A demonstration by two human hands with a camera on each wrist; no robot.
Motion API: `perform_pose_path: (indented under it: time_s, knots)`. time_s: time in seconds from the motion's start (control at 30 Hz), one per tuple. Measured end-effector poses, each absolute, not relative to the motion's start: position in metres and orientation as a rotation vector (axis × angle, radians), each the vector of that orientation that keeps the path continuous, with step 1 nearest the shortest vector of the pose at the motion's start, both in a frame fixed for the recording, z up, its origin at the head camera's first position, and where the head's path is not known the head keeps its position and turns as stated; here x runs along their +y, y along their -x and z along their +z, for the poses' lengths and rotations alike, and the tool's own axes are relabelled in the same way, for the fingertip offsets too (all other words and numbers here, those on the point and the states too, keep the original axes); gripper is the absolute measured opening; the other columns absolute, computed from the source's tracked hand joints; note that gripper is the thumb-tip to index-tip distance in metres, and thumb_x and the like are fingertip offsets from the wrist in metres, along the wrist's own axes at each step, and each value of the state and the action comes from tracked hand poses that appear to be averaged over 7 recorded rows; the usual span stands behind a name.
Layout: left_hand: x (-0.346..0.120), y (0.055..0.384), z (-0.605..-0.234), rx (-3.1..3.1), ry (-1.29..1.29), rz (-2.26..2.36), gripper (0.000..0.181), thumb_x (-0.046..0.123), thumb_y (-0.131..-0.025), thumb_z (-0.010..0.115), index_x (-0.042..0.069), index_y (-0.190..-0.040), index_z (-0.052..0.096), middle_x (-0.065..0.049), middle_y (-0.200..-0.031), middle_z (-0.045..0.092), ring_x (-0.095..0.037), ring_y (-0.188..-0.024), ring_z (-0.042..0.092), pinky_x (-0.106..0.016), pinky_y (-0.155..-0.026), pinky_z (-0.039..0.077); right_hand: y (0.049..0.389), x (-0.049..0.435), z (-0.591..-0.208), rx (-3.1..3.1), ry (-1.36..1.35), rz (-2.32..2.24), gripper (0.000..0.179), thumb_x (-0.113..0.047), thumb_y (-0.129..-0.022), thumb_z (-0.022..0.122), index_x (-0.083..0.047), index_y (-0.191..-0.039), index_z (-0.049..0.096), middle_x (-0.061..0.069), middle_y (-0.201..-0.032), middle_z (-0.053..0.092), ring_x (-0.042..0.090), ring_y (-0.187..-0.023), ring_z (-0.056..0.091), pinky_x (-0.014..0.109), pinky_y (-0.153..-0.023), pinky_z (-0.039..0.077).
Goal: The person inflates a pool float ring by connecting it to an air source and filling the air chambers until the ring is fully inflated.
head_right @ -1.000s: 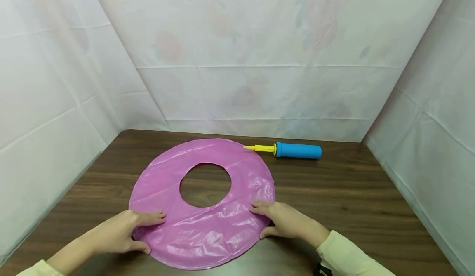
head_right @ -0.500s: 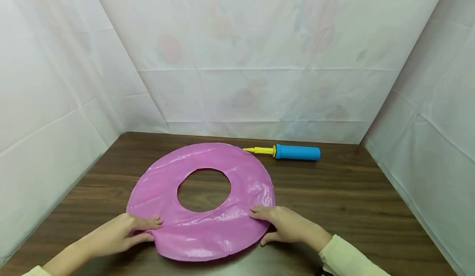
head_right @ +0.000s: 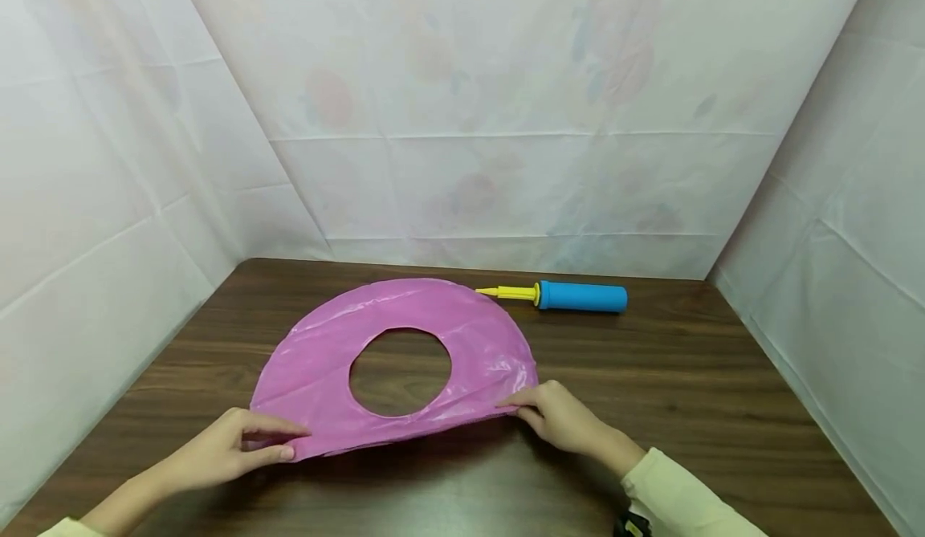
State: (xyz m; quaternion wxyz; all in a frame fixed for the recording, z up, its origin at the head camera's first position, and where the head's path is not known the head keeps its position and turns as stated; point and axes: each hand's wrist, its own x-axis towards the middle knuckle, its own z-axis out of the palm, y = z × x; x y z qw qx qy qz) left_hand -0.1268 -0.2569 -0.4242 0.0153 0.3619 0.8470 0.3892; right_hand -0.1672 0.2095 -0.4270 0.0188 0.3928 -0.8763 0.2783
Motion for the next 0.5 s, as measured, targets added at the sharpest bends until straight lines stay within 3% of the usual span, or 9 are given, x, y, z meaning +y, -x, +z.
perform_pose_path:
  time_s: [0.1,0.17,0.27,0.33,0.5]
  knots:
    - [-0.258,0.124,-0.423,2.552,-1.052,1.309,0.029,0.015,-0.085,0.071,0.004,-0.112,0.069,-0.010,-0.105,0.074,0.003,-0.100,0.066,-0.015,-0.079,0.055,0.169,0.210,-0.426,-2.747,-1.133,0.945,0.026,0.000,-0.089,0.061,-0.013,-0.108,0.073,0.004,-0.096,0.076,-0.010,-0.057,0.030,0.013,-0.058,0.041]
    - [-0.259,0.122,-0.422,2.563,-1.026,1.312,0.036,0.017,-0.082,0.075,0.003,-0.114,0.068,-0.011,-0.107,0.074,0.003,-0.102,0.066,-0.016,-0.079,0.055,0.170,0.209,-0.424,-2.759,-1.096,0.963,0.022,-0.001,-0.089,0.062,-0.011,-0.105,0.074,0.004,-0.094,0.076,-0.011,-0.060,0.038,0.014,-0.059,0.044]
    - [-0.260,0.122,-0.422,2.712,-1.069,1.238,0.039,0.021,-0.075,0.081,0.010,-0.110,0.071,-0.004,-0.104,0.075,0.006,-0.099,0.065,-0.010,-0.079,0.051,0.173,0.209,-0.422,-2.781,-1.062,0.984,0.017,-0.003,-0.090,0.062,-0.009,-0.100,0.075,0.003,-0.092,0.076,-0.010,-0.069,0.049,0.015,-0.064,0.049]
    - [-0.261,0.123,-0.424,2.805,-1.098,1.198,0.034,0.021,-0.074,0.082,0.014,-0.106,0.073,0.000,-0.099,0.076,0.009,-0.096,0.064,-0.007,-0.078,0.050,0.176,0.210,-0.421,-2.784,-1.059,0.992,0.015,-0.006,-0.090,0.062,-0.008,-0.097,0.075,0.002,-0.089,0.076,-0.008,-0.073,0.052,0.016,-0.066,0.050]
    - [-0.262,0.126,-0.428,2.852,-1.067,1.222,0.012,0.010,-0.081,0.074,0.012,-0.093,0.075,0.000,-0.087,0.076,0.012,-0.085,0.062,-0.006,-0.070,0.050,0.181,0.211,-0.425,-2.782,-1.066,1.056,0.011,-0.012,-0.092,0.062,-0.011,-0.088,0.073,-0.004,-0.072,0.066,-0.007,-0.064,0.041,0.015,-0.059,0.041]
